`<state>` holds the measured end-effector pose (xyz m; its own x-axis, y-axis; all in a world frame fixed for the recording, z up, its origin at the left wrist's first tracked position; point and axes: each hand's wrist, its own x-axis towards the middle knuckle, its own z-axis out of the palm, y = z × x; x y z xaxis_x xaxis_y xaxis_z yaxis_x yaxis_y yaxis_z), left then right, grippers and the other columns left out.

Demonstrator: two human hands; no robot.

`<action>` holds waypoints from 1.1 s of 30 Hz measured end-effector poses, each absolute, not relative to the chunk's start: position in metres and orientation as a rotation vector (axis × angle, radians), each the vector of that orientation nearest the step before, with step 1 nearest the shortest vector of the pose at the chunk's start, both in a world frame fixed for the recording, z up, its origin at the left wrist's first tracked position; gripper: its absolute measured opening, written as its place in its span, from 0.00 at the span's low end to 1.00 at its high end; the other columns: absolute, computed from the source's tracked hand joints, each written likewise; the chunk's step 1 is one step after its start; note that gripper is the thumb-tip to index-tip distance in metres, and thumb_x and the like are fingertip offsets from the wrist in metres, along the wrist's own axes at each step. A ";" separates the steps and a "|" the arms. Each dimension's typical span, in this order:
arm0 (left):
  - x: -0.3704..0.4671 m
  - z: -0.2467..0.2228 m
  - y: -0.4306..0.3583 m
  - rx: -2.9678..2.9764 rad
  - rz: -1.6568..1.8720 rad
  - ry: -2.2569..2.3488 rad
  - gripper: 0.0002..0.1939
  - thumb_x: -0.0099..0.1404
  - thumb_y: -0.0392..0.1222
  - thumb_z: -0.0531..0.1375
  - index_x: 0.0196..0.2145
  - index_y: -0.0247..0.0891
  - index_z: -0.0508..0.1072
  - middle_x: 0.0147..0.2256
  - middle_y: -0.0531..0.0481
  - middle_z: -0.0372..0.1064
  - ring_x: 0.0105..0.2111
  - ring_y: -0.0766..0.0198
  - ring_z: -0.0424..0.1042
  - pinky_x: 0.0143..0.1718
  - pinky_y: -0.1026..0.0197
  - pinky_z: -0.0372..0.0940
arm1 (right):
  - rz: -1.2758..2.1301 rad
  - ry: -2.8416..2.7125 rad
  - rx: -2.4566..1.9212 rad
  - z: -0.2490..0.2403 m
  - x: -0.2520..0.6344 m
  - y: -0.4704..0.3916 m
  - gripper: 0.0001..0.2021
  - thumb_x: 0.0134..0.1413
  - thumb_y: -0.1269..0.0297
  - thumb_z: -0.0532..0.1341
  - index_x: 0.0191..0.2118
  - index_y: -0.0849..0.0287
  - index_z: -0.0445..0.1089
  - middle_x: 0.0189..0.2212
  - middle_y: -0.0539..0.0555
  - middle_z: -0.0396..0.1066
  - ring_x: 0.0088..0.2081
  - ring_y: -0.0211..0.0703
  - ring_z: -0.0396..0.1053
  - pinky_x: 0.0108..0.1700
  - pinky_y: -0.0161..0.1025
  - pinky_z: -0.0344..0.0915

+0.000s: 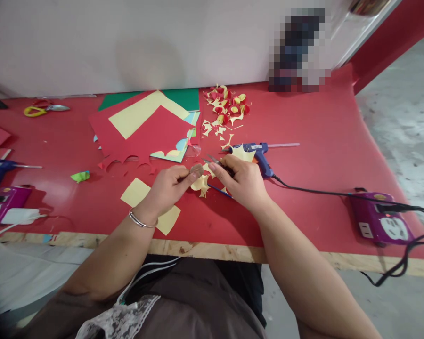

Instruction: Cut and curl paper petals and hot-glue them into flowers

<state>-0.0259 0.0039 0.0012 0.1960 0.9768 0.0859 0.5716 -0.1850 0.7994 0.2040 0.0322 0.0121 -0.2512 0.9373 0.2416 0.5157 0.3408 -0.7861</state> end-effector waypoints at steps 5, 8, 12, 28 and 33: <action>-0.027 0.000 0.007 1.977 0.792 1.549 0.33 0.80 0.60 0.55 0.20 0.39 0.64 0.24 0.51 0.62 0.29 0.62 0.70 0.34 0.58 0.63 | 0.715 -1.929 -1.344 0.009 0.206 0.034 0.26 0.67 0.38 0.59 0.27 0.55 0.64 0.19 0.45 0.54 0.23 0.35 0.50 0.28 0.38 0.49; -0.030 -0.002 0.010 1.977 0.811 1.601 0.30 0.80 0.59 0.54 0.24 0.39 0.72 0.27 0.48 0.69 0.31 0.61 0.72 0.34 0.58 0.64 | 0.702 -1.984 -1.436 0.007 0.207 0.036 0.24 0.65 0.39 0.59 0.29 0.55 0.66 0.19 0.45 0.56 0.23 0.37 0.54 0.28 0.38 0.50; -0.040 -0.002 0.014 1.953 0.724 1.844 0.29 0.78 0.54 0.57 0.20 0.39 0.65 0.26 0.48 0.68 0.25 0.63 0.65 0.28 0.58 0.54 | 0.682 -2.120 -1.576 0.005 0.206 0.038 0.23 0.66 0.39 0.57 0.31 0.55 0.69 0.20 0.48 0.61 0.24 0.40 0.59 0.29 0.39 0.50; -0.054 -0.002 0.007 2.141 0.733 1.802 0.09 0.66 0.37 0.70 0.44 0.43 0.81 0.47 0.44 0.65 0.56 0.46 0.67 0.60 0.43 0.68 | 0.303 -2.398 -1.899 0.009 0.193 0.032 0.21 0.71 0.42 0.58 0.42 0.57 0.75 0.37 0.60 0.82 0.33 0.49 0.75 0.29 0.39 0.47; -0.053 -0.003 0.006 2.143 0.788 1.924 0.12 0.66 0.29 0.64 0.44 0.42 0.81 0.46 0.42 0.65 0.52 0.47 0.67 0.57 0.42 0.69 | 0.293 -2.412 -1.905 0.008 0.192 0.031 0.20 0.71 0.43 0.59 0.45 0.57 0.74 0.42 0.60 0.82 0.35 0.49 0.76 0.29 0.40 0.48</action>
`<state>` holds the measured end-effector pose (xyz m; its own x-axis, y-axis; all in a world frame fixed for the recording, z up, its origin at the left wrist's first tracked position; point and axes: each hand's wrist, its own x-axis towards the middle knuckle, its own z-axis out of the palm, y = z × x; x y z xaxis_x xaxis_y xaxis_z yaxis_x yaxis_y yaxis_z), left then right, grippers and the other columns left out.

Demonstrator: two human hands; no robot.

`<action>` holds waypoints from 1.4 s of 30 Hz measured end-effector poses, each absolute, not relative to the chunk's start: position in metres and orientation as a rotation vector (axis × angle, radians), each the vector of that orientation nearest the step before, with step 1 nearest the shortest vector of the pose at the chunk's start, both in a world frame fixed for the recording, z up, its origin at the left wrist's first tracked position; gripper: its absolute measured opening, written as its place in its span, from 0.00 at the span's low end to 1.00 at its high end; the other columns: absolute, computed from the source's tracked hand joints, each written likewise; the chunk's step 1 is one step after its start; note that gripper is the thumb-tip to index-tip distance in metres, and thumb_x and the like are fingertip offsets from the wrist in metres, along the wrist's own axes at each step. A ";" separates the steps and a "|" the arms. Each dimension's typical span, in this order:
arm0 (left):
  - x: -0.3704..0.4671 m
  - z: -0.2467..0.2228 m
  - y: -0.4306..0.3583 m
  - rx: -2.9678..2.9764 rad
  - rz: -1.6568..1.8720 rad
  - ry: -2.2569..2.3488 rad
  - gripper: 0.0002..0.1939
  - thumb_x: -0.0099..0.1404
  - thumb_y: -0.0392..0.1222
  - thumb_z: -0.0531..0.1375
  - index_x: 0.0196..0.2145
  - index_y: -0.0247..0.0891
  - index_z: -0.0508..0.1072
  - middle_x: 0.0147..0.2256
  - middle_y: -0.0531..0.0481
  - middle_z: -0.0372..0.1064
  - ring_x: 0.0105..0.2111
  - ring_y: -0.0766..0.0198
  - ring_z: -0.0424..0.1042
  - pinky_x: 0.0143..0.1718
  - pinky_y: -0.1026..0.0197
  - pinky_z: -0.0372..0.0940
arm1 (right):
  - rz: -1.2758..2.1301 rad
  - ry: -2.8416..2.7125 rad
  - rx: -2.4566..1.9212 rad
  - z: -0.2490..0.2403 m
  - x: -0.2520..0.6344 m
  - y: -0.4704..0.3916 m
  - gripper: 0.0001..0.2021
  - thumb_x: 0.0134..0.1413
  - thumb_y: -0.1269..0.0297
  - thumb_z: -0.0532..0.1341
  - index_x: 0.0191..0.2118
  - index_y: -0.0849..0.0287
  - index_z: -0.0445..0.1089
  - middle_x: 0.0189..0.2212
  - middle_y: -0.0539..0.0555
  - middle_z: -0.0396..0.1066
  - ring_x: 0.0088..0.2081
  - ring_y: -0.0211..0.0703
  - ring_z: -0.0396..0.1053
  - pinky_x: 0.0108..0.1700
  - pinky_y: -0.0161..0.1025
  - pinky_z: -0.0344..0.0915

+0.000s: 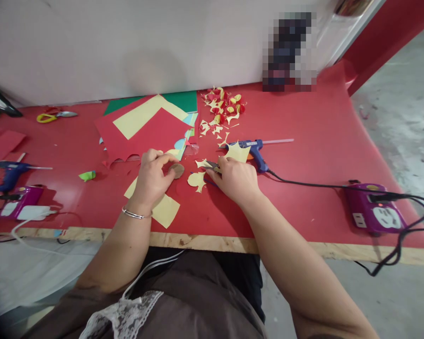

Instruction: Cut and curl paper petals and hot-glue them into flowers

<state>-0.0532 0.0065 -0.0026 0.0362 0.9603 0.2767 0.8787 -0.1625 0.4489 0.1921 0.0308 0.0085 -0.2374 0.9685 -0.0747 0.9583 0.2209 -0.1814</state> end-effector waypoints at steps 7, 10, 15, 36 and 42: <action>-0.045 0.005 -0.001 2.196 0.646 1.666 0.05 0.67 0.34 0.65 0.39 0.41 0.80 0.44 0.44 0.67 0.49 0.49 0.68 0.52 0.46 0.72 | 0.247 -2.442 -1.932 0.012 0.189 0.029 0.18 0.72 0.46 0.58 0.49 0.56 0.73 0.46 0.59 0.80 0.37 0.51 0.77 0.29 0.41 0.47; -0.051 0.007 -0.003 2.226 0.546 1.672 0.05 0.64 0.36 0.69 0.39 0.41 0.79 0.44 0.44 0.68 0.48 0.48 0.68 0.53 0.43 0.70 | 0.219 -2.453 -1.946 0.013 0.188 0.028 0.18 0.72 0.47 0.58 0.50 0.57 0.73 0.47 0.60 0.79 0.37 0.51 0.77 0.29 0.41 0.47; -0.055 0.010 -0.005 2.219 0.441 1.626 0.04 0.65 0.33 0.67 0.35 0.40 0.77 0.45 0.43 0.69 0.49 0.48 0.68 0.52 0.45 0.70 | 0.200 -2.454 -1.939 0.013 0.188 0.028 0.18 0.72 0.47 0.58 0.50 0.57 0.74 0.47 0.61 0.79 0.38 0.52 0.76 0.29 0.41 0.48; -0.034 0.004 0.008 1.028 1.214 1.189 0.16 0.57 0.43 0.73 0.44 0.41 0.84 0.37 0.50 0.75 0.38 0.65 0.71 0.40 0.62 0.70 | 0.089 -2.341 -1.514 0.009 0.190 0.017 0.17 0.76 0.52 0.55 0.52 0.57 0.75 0.44 0.59 0.80 0.44 0.50 0.76 0.31 0.41 0.51; -0.028 0.004 0.006 0.967 1.231 1.103 0.18 0.56 0.43 0.75 0.44 0.41 0.82 0.39 0.50 0.78 0.40 0.66 0.75 0.42 0.63 0.71 | 0.048 -2.437 -1.167 0.011 0.188 0.011 0.18 0.78 0.63 0.51 0.51 0.56 0.80 0.42 0.58 0.80 0.41 0.44 0.74 0.33 0.39 0.56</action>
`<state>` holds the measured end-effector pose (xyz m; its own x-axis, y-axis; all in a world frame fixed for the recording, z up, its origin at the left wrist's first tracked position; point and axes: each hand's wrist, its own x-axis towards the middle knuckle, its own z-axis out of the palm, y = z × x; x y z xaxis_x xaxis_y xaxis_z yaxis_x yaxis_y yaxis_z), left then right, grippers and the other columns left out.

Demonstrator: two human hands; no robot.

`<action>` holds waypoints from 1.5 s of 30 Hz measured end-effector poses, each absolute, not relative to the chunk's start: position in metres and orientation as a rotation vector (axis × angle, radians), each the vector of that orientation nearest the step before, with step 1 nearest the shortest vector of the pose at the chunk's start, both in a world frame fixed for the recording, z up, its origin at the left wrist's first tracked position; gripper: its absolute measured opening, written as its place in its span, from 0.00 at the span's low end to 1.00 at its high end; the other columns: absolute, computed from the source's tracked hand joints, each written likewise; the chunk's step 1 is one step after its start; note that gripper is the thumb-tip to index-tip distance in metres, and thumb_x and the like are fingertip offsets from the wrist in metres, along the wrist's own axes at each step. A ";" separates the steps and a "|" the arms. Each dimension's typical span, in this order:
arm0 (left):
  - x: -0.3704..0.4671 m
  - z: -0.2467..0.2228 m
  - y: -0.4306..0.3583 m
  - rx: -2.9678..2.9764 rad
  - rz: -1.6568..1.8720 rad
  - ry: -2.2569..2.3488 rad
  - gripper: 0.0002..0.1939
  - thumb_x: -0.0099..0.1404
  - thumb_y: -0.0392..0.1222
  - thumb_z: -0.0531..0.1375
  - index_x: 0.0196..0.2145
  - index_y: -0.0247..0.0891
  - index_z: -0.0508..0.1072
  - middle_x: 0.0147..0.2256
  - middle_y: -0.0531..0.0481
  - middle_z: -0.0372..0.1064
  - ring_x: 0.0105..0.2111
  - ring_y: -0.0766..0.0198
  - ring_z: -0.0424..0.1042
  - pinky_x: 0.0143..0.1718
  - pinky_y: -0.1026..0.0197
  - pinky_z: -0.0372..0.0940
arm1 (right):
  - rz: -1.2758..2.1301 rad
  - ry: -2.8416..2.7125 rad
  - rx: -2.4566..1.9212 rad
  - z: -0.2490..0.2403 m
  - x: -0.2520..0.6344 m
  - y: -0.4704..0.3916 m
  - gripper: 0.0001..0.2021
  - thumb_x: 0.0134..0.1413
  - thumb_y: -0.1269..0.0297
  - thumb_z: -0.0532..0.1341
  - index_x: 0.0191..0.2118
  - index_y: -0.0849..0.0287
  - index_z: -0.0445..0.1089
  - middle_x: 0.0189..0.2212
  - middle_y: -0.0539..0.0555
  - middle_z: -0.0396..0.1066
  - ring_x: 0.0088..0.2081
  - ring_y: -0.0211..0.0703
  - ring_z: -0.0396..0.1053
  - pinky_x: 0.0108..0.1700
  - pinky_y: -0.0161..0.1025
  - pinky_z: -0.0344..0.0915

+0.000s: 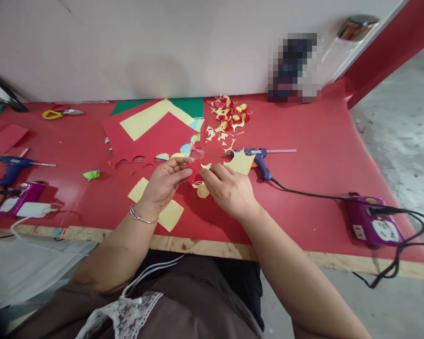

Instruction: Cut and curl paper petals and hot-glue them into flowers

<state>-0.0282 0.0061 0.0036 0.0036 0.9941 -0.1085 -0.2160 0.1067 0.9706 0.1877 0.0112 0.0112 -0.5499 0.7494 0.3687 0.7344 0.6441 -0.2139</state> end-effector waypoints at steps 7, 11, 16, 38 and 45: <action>-0.017 0.000 0.002 0.970 1.206 1.134 0.20 0.58 0.49 0.76 0.44 0.40 0.77 0.31 0.54 0.75 0.32 0.66 0.75 0.34 0.63 0.70 | -0.031 -2.412 -1.076 0.010 0.187 0.010 0.18 0.76 0.68 0.54 0.42 0.57 0.82 0.41 0.57 0.81 0.39 0.41 0.75 0.33 0.38 0.60; -0.015 -0.001 0.001 1.063 1.161 1.129 0.19 0.62 0.47 0.73 0.47 0.39 0.74 0.31 0.54 0.76 0.31 0.66 0.75 0.35 0.62 0.70 | 0.014 -2.366 -1.038 0.010 0.187 0.011 0.17 0.77 0.63 0.55 0.42 0.57 0.82 0.41 0.58 0.81 0.39 0.41 0.77 0.32 0.37 0.62; -0.017 0.000 0.000 1.219 1.132 1.156 0.18 0.66 0.41 0.70 0.50 0.41 0.68 0.26 0.60 0.67 0.25 0.69 0.61 0.31 0.63 0.59 | 0.122 -2.284 -0.939 0.005 0.190 0.015 0.13 0.76 0.61 0.59 0.45 0.58 0.81 0.41 0.58 0.80 0.39 0.41 0.79 0.37 0.35 0.70; -0.019 -0.002 -0.006 1.380 1.060 1.017 0.22 0.75 0.47 0.66 0.62 0.43 0.68 0.34 0.52 0.72 0.34 0.65 0.72 0.38 0.61 0.67 | 0.425 -2.205 -0.815 -0.005 0.194 0.024 0.03 0.70 0.69 0.63 0.42 0.55 0.74 0.40 0.57 0.75 0.36 0.44 0.75 0.35 0.39 0.68; -0.021 0.002 -0.011 1.511 0.993 1.041 0.28 0.74 0.35 0.64 0.67 0.44 0.63 0.43 0.47 0.75 0.42 0.62 0.76 0.45 0.58 0.71 | 0.496 -2.187 -0.873 -0.004 0.194 0.023 0.02 0.70 0.66 0.64 0.42 0.55 0.74 0.37 0.54 0.73 0.32 0.41 0.71 0.34 0.39 0.66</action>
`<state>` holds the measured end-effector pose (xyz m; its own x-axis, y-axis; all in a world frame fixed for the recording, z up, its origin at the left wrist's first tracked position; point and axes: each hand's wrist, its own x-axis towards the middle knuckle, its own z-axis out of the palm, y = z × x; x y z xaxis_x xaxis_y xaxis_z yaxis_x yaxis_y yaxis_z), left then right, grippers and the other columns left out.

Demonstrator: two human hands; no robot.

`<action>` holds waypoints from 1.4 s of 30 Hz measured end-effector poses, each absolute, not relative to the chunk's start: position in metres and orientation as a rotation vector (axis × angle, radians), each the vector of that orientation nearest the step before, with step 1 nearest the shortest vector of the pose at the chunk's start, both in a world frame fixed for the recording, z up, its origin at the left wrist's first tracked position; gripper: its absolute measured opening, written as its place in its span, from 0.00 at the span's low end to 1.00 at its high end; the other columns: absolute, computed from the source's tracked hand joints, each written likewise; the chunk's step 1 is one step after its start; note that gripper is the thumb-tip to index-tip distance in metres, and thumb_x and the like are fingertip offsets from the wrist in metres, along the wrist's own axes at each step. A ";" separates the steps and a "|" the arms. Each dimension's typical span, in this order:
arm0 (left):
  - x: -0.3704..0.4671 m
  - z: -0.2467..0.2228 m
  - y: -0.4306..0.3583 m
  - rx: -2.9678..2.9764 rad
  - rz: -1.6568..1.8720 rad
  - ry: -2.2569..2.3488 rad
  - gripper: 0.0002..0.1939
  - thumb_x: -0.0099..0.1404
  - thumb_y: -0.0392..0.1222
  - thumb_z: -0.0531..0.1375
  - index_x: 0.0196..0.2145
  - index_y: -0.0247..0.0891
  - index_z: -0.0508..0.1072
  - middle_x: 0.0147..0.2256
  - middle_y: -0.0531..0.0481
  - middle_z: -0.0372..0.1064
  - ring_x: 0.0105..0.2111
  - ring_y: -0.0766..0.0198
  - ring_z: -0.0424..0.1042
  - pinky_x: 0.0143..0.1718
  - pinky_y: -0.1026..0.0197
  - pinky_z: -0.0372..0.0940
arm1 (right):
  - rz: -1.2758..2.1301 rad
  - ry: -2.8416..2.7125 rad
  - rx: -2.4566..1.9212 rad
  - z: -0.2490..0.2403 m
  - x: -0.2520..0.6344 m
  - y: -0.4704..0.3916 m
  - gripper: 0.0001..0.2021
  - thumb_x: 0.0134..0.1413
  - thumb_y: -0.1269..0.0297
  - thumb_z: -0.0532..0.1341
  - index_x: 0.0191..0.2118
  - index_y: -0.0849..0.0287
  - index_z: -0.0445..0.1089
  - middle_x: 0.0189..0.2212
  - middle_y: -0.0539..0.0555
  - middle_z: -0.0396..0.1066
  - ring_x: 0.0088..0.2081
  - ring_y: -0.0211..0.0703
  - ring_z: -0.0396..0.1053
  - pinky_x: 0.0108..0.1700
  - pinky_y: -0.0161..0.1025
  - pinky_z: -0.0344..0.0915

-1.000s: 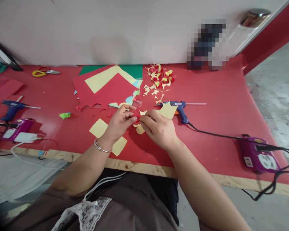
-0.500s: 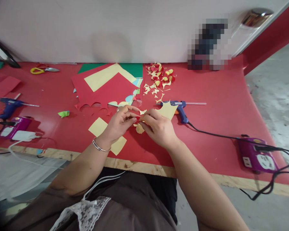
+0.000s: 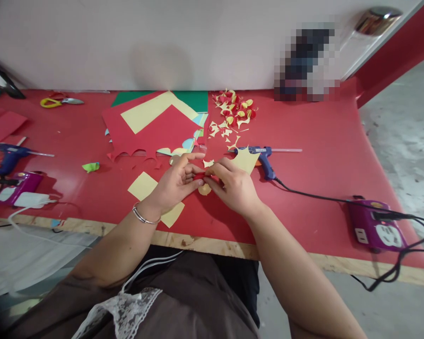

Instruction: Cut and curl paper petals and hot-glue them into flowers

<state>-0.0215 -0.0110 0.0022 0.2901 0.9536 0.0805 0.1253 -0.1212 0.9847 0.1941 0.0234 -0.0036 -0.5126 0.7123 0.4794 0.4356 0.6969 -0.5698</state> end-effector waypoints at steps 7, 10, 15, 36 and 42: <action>-0.020 0.002 -0.011 1.551 1.016 1.051 0.25 0.72 0.31 0.62 0.63 0.45 0.65 0.43 0.48 0.73 0.44 0.62 0.77 0.48 0.57 0.73 | 0.567 -2.143 -0.958 -0.005 0.193 0.023 0.03 0.69 0.64 0.65 0.45 0.55 0.73 0.36 0.52 0.70 0.30 0.40 0.69 0.33 0.39 0.65; -0.019 -0.002 -0.009 1.590 1.091 1.052 0.22 0.71 0.29 0.63 0.58 0.45 0.66 0.44 0.49 0.70 0.47 0.62 0.77 0.51 0.58 0.74 | 0.582 -2.143 -0.932 -0.004 0.193 0.023 0.03 0.69 0.64 0.64 0.41 0.55 0.73 0.35 0.52 0.69 0.30 0.40 0.67 0.32 0.38 0.64; -0.019 -0.003 -0.009 1.573 1.101 1.052 0.20 0.71 0.29 0.64 0.56 0.44 0.66 0.44 0.50 0.70 0.44 0.65 0.77 0.48 0.61 0.73 | 0.627 -2.108 -0.920 -0.004 0.192 0.023 0.05 0.70 0.63 0.64 0.39 0.55 0.72 0.34 0.52 0.70 0.30 0.40 0.67 0.31 0.38 0.63; -0.019 0.002 -0.008 1.540 1.140 1.096 0.12 0.73 0.37 0.66 0.51 0.42 0.70 0.37 0.52 0.71 0.38 0.66 0.78 0.42 0.63 0.76 | 0.768 -2.076 -0.949 -0.003 0.194 0.027 0.10 0.68 0.59 0.66 0.35 0.55 0.71 0.29 0.50 0.70 0.29 0.39 0.63 0.31 0.39 0.58; -0.019 -0.002 -0.006 1.540 1.201 1.050 0.10 0.74 0.39 0.65 0.49 0.41 0.69 0.37 0.54 0.67 0.36 0.68 0.77 0.41 0.63 0.79 | 0.824 -2.045 -0.987 -0.004 0.195 0.028 0.13 0.68 0.54 0.66 0.35 0.56 0.72 0.28 0.49 0.71 0.28 0.39 0.62 0.32 0.39 0.59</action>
